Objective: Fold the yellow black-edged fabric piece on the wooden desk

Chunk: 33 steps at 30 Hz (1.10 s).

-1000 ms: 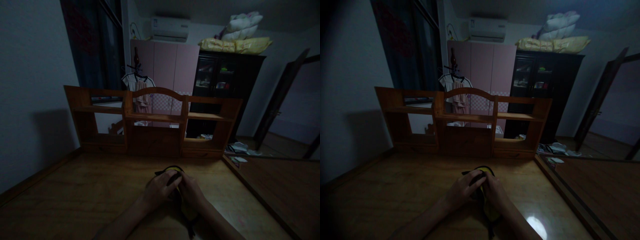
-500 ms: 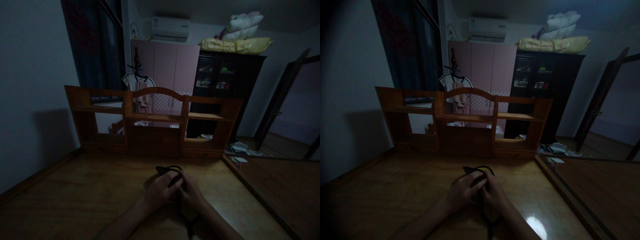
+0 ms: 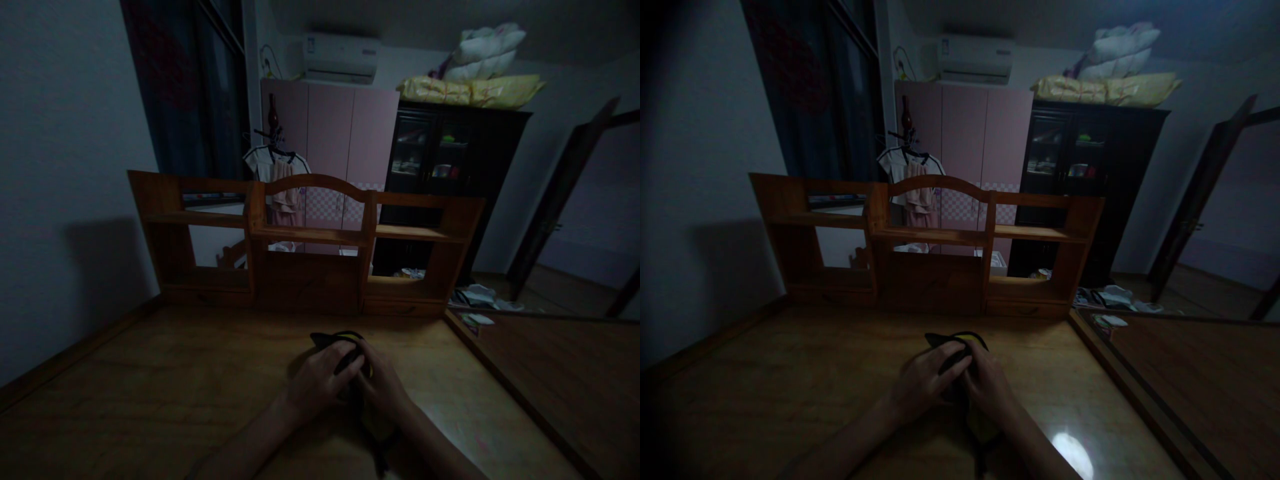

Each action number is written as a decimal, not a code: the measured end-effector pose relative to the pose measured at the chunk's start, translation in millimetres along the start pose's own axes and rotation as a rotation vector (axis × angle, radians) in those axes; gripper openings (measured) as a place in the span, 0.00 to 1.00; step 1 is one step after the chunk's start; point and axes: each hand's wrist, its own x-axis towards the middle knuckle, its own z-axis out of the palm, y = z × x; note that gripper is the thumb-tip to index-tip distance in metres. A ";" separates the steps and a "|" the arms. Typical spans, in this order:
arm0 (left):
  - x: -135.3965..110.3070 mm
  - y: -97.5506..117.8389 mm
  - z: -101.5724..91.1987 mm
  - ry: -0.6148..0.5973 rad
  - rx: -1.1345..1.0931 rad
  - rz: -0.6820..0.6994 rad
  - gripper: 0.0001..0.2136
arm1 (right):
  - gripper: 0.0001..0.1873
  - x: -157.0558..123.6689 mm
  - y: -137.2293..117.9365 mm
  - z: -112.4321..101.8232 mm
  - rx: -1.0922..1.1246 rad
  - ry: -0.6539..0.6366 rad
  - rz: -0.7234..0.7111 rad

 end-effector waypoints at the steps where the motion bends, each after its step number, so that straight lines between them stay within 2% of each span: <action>1: 0.5 0.3 -1.1 0.004 0.005 0.001 0.24 | 0.23 -0.1 -0.8 -0.5 -0.002 0.003 -0.004; 7: 0.8 1.5 -3.5 0.012 0.045 -0.008 0.27 | 0.25 -0.5 -4.6 -5.4 0.021 -0.044 0.008; 11: -0.4 2.1 -1.8 0.021 0.070 -0.051 0.28 | 0.28 1.8 -9.4 -4.8 0.112 -0.061 0.045; 18: -4.3 0.4 1.3 0.041 0.108 -0.185 0.28 | 0.28 12.7 -19.4 -3.2 0.375 -0.027 0.265; 21: -5.0 0.8 2.6 0.042 0.113 -0.219 0.31 | 0.24 15.7 -14.1 -2.1 0.449 -0.063 0.348; 24: -4.6 2.5 3.2 0.035 0.111 -0.215 0.33 | 0.22 15.6 -5.2 1.0 0.525 -0.112 0.431; 28: -2.5 5.4 1.9 0.031 0.116 -0.207 0.30 | 0.23 10.8 6.9 6.8 0.652 -0.105 0.542; 33: -0.4 6.2 0.4 0.032 0.185 -0.099 0.23 | 0.24 5.6 12.2 10.3 0.624 -0.086 0.545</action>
